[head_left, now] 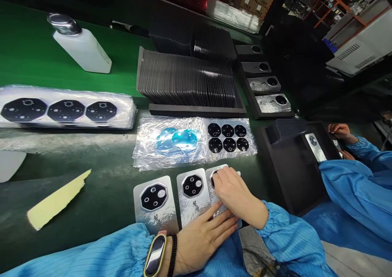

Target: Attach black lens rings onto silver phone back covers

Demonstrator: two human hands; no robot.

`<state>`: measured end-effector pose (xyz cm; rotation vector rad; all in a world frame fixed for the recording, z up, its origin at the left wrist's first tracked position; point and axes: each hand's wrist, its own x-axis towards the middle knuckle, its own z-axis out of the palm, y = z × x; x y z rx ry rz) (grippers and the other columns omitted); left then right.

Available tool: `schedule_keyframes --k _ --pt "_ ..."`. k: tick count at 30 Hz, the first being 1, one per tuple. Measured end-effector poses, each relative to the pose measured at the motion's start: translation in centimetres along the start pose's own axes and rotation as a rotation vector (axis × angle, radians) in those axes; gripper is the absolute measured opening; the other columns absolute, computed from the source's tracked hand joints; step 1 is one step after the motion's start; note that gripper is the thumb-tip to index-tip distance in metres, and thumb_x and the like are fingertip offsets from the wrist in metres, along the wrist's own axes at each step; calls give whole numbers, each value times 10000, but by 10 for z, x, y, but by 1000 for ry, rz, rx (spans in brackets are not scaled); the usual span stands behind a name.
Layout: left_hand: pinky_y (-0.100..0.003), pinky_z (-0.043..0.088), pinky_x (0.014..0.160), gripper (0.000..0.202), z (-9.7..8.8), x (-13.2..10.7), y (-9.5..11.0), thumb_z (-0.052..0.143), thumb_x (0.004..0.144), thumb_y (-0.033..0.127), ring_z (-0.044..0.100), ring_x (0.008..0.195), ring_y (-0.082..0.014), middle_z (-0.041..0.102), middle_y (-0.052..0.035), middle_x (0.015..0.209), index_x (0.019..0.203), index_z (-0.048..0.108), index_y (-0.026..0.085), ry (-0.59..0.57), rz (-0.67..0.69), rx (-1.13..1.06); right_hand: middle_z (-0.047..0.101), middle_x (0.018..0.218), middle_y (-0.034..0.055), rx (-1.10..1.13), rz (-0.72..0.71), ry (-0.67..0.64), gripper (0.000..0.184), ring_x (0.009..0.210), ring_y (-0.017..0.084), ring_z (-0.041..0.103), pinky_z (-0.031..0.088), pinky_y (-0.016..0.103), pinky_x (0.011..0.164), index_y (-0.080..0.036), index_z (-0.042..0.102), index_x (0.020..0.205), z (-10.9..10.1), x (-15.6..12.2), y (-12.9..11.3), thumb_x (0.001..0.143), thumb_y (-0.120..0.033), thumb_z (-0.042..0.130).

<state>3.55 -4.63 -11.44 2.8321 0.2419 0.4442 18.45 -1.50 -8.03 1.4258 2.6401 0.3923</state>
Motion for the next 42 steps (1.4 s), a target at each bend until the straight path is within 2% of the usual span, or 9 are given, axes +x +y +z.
schedule_keyframes --k 9,19,26,29,34,39,42 --pt "-379 390 1018 396 10 -2 0 299 995 258 505 1228 -170 608 49 1313 1289 549 167 100 2 59 498 693 36 -20 8 -17 189 677 200 480 376 323 635 -163 503 764 -3 -1 -1 800 13 442" --pt "-377 403 996 387 10 -3 -1 295 1002 251 511 1221 -166 615 54 1301 1281 553 173 110 -3 64 500 678 37 -13 1 25 172 651 197 470 363 320 612 -160 508 741 -2 1 -1 765 1 455" --pt "-375 403 985 399 11 -4 0 279 997 234 533 1194 -161 638 55 1270 1236 594 176 164 -12 47 536 671 39 102 10 47 206 643 191 473 379 313 605 -163 528 719 3 2 1 760 25 455" --pt "-373 410 984 388 13 -6 0 311 987 241 515 1223 -163 605 44 1314 1264 575 176 126 4 45 565 680 25 412 76 125 205 654 174 496 402 295 617 -178 524 716 -4 0 13 822 -15 457" --pt "-367 430 970 374 12 -7 -1 334 988 238 525 1220 -157 579 48 1340 1272 571 184 95 38 54 591 775 1 1176 437 248 119 693 128 537 424 243 630 -202 553 787 -23 -14 43 885 -158 502" --pt "-345 445 932 383 9 -6 -3 296 996 211 574 1160 -139 614 69 1284 1208 614 205 131 51 79 602 727 -8 1740 736 344 182 682 134 546 428 255 621 -221 581 760 -11 -24 54 852 -376 603" --pt "-335 464 912 376 10 -7 -2 307 993 209 593 1138 -135 614 71 1283 1211 614 210 126 64 98 573 636 -26 1905 821 375 249 637 128 527 416 251 605 -218 585 734 -1 -24 53 785 -442 681"
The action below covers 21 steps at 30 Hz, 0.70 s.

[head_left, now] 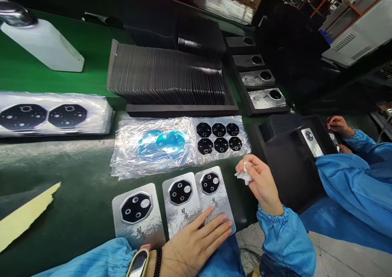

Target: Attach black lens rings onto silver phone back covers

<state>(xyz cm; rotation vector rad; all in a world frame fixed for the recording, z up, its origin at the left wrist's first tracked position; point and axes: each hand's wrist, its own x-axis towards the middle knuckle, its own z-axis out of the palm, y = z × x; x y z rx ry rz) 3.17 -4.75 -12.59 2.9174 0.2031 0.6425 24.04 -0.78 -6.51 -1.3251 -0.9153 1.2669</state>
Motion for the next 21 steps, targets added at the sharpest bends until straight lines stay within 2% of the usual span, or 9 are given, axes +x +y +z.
schedule_keyframes --k 4,6,11,14,17,21 --pt "-304 467 919 375 1 -2 2 311 990 206 572 1172 -118 580 83 1319 1237 592 228 -40 -11 2 563 616 -31 12 28 37 228 621 121 516 415 249 607 -213 596 717 1 1 5 758 -408 706" --pt "-296 467 917 376 2 -2 2 302 994 201 577 1160 -110 591 94 1306 1220 601 233 -17 -18 5 568 623 -32 -25 26 52 199 621 117 521 422 246 616 -211 598 711 2 1 6 760 -378 694" --pt "-311 448 940 377 2 0 2 298 996 194 579 1142 -122 620 89 1280 1205 610 223 22 -37 -3 598 654 -27 -272 -17 3 108 598 115 535 434 236 579 -202 604 750 16 -6 9 771 -305 628" --pt "-326 432 967 360 1 1 2 346 984 213 560 1168 -151 626 46 1286 1243 594 184 -31 -40 -63 636 713 -18 -534 -141 -148 63 610 114 553 449 232 578 -201 617 794 34 -14 9 822 -229 567" --pt "-363 396 1021 376 3 4 2 374 977 236 568 1147 -194 680 -4 1211 1297 555 158 -106 -59 -129 667 801 7 -753 -355 -322 124 709 131 598 495 249 664 -198 620 889 53 -20 11 897 -189 496" --pt "-336 377 1017 340 8 9 2 377 974 217 634 972 -199 749 -20 1017 1221 607 172 -103 -107 -231 667 803 35 -969 -619 -390 178 757 151 596 509 268 697 -165 597 918 68 -21 22 942 -141 423"
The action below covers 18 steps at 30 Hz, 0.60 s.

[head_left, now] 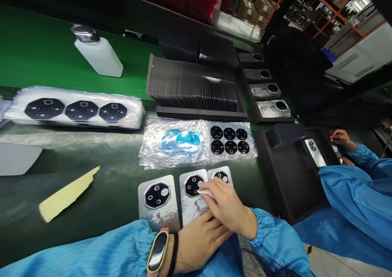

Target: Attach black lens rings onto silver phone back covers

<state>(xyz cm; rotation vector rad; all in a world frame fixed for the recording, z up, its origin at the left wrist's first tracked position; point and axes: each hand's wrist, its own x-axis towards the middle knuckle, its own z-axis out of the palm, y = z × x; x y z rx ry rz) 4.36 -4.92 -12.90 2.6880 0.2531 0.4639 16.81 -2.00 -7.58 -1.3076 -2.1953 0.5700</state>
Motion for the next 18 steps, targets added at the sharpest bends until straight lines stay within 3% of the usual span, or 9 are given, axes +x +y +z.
schedule_keyframes --k 6,18 --pt "-300 388 985 287 6 6 -2 445 922 192 641 958 -195 735 -44 1044 1132 630 130 20 13 -44 613 713 24 -352 -112 0 205 675 164 523 458 285 643 -158 577 834 7 1 3 909 -65 411" --pt "-318 430 960 296 13 13 -3 418 947 173 625 1052 -196 696 -62 1155 1176 599 126 15 14 -48 532 638 1 -644 -171 -88 218 633 168 490 397 276 572 -195 507 689 12 5 7 772 5 494"
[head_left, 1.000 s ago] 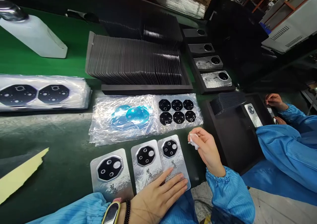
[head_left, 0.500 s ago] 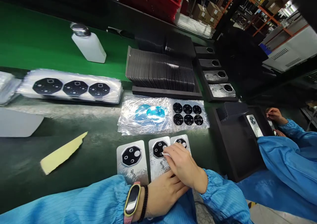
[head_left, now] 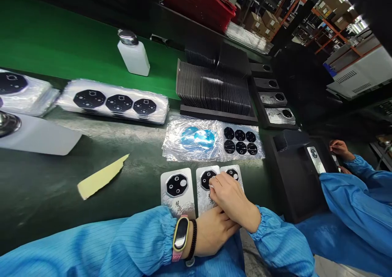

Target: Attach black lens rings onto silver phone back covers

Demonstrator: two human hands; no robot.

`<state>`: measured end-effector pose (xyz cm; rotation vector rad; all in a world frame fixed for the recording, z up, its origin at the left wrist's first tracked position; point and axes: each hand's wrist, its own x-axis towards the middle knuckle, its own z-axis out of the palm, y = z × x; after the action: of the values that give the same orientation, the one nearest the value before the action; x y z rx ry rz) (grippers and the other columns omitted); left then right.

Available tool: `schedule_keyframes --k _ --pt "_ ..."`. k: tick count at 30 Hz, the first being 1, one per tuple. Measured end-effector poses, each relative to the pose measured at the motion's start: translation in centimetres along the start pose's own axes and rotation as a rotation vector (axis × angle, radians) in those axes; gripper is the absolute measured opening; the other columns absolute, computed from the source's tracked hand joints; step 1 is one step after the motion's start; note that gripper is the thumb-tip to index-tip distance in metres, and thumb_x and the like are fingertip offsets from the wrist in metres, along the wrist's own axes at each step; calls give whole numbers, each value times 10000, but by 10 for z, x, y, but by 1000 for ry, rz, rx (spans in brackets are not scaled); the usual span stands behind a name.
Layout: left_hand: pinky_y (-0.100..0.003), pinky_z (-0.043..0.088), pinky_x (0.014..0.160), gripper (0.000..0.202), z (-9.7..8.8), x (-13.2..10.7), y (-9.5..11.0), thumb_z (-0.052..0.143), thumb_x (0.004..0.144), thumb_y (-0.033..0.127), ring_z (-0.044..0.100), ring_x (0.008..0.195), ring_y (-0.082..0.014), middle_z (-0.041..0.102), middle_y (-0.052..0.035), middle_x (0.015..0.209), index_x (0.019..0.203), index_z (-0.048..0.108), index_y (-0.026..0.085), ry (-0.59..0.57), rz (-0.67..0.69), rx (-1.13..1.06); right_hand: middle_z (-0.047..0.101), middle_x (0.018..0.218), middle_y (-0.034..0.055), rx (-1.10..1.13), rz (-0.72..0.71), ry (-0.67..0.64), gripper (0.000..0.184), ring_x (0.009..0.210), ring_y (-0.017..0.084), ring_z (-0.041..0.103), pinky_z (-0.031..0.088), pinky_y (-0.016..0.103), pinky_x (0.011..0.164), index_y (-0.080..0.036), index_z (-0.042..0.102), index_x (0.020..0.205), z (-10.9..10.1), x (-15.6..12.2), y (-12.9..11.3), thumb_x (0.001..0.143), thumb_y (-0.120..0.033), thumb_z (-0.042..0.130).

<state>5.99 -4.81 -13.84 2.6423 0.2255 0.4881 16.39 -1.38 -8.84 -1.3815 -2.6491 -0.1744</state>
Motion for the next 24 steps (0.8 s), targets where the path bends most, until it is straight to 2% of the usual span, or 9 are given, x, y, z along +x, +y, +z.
schedule_keyframes --k 7,18,24 --pt "-323 404 1012 334 1 -3 1 438 929 160 588 1133 -204 649 -85 1242 1234 563 108 -22 -3 -9 506 643 17 -103 -75 -154 201 657 200 482 423 299 610 -196 486 737 6 2 -1 767 3 483" --pt "-350 403 1031 371 -3 -5 2 428 920 169 570 1163 -208 644 -67 1256 1270 537 108 -27 -3 -17 486 633 13 -129 -100 -116 224 631 188 469 429 292 618 -188 489 715 1 5 -3 695 35 479" --pt "-333 421 1003 359 -2 -5 2 432 916 154 593 1126 -210 663 -90 1221 1246 556 84 -34 3 -10 498 660 20 -137 -92 -104 216 658 189 476 426 297 655 -182 503 738 0 5 -5 724 30 466"
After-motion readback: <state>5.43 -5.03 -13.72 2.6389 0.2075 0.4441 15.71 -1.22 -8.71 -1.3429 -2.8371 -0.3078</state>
